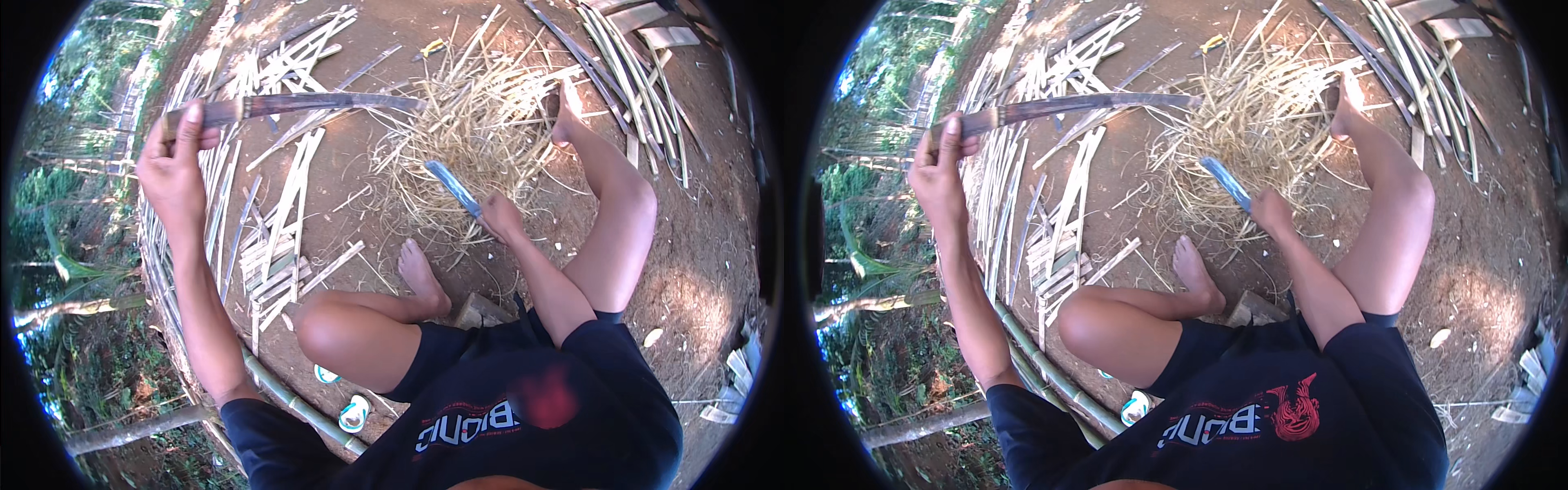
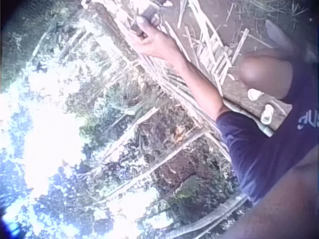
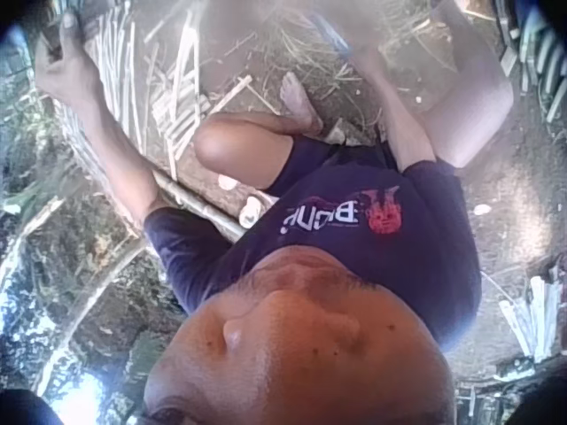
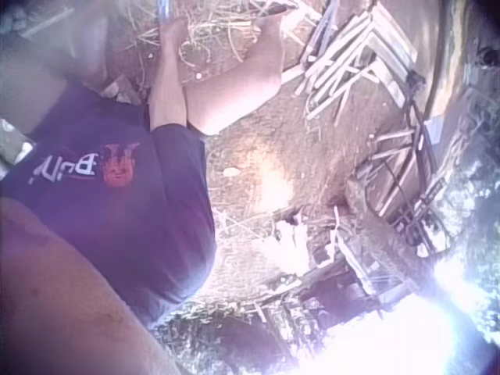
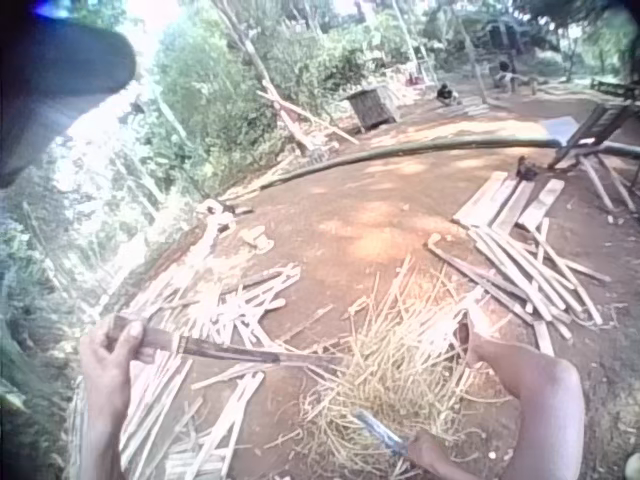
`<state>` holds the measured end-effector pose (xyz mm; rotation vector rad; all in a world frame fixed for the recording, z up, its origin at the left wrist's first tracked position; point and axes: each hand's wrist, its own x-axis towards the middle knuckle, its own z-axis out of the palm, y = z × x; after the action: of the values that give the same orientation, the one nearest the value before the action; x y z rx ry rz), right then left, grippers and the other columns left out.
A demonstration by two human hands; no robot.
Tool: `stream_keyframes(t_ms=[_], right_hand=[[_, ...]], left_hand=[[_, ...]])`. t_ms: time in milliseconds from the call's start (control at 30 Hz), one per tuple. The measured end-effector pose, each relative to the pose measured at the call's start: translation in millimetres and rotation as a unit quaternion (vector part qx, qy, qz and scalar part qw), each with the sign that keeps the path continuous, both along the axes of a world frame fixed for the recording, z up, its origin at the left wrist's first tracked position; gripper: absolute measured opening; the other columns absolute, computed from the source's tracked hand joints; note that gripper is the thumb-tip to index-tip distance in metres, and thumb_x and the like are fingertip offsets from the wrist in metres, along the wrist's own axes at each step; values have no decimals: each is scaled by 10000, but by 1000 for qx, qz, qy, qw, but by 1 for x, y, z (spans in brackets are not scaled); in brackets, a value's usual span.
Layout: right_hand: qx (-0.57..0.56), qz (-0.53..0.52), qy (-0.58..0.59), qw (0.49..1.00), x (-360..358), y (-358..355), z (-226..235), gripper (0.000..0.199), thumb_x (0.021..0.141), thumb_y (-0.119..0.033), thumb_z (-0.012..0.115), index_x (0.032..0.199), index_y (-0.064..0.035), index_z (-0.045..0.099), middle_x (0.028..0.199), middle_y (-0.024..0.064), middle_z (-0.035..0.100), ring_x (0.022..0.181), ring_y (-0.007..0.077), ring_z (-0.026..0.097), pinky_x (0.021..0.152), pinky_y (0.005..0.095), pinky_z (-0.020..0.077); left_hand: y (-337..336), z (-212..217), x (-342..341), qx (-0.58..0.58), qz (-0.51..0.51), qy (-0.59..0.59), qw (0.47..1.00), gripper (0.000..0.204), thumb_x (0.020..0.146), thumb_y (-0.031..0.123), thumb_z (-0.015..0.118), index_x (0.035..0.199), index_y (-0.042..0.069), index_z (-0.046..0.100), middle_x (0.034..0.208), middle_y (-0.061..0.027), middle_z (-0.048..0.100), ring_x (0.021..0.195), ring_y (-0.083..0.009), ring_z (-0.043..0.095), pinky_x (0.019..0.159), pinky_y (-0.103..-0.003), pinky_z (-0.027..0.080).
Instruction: The person sits on the ground and uses a machete to split long bamboo poles into thin strips. They hold the bamboo with one hand and repeatedly strike it with the machete to separate the material, creating a pile of bamboo shavings and strips.
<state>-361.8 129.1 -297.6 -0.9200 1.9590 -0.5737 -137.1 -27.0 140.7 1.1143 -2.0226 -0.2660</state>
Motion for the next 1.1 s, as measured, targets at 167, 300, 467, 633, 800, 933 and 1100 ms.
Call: stream_keyframes(t_ms=[167, 300, 467, 633, 800, 933, 1100], right_hand=[[70, 184, 204, 959, 29, 46, -50, 637, 812, -383, 679, 1261, 1, 443, 1297, 240, 520, 1206, 439, 478, 997, 515, 390], [82, 239, 135, 958, 26, 30, -72, 672, 780, -347, 691, 1272, 21, 421, 1184, 258, 581, 1129, 423, 554, 964, 484, 432], [50, 124, -24, 991, 48, 21, -5, 563, 771, -307, 633, 1157, 79, 494, 995, 280, 637, 975, 395, 639, 847, 435, 497], [56, 23, -241, 969, 47, 27, 96, 523, 768, -348, 668, 1034, 89, 560, 855, 223, 642, 780, 297, 649, 701, 395, 499], [-142, 0, -219, 965, 57, 83, 120, 446, 781, -310, 705, 1027, 38, 575, 782, 148, 630, 687, 216, 599, 658, 364, 482], [-171, 27, -188, 967, 53, 82, 133, 354, 791, -205, 716, 1042, -2, 568, 723, 73, 566, 605, 140, 530, 567, 313, 446], [-262, 64, -192, 944, 45, 89, 134, 267, 783, -131, 706, 969, -15, 554, 705, 23, 506, 668, 96, 467, 611, 293, 428]], left_hand=[[-12, 21, 12, 35, 14, 47, 998, 280, 927, 214, 650, 1046, -39, 667, 871, -86, 687, 691, -110, 630, 658, -229, 502], [-28, -11, 9, 81, 19, 1, 997, 268, 942, 206, 622, 1064, -32, 645, 846, -89, 684, 670, -112, 643, 629, -236, 512], [-57, -41, 18, 87, 3, 126, 988, 290, 924, 168, 642, 1108, -47, 580, 782, -86, 665, 656, -119, 648, 619, -244, 510], [-60, -22, 25, 62, 40, 109, 991, 323, 950, 129, 597, 1199, -68, 538, 834, -94, 675, 686, -120, 644, 651, -222, 520], [-58, -34, 21, 70, 11, 88, 994, 314, 962, 145, 581, 1189, -70, 548, 873, -88, 667, 728, -130, 642, 684, -234, 529], [-54, -46, 29, 73, -2, 88, 993, 276, 972, 159, 565, 1150, -52, 581, 904, -79, 661, 764, -123, 637, 713, -236, 531], [-42, -25, 37, 23, 30, 103, 994, 222, 974, 133, 536, 1111, -27, 608, 893, -95, 669, 729, -126, 644, 702, -243, 552]])
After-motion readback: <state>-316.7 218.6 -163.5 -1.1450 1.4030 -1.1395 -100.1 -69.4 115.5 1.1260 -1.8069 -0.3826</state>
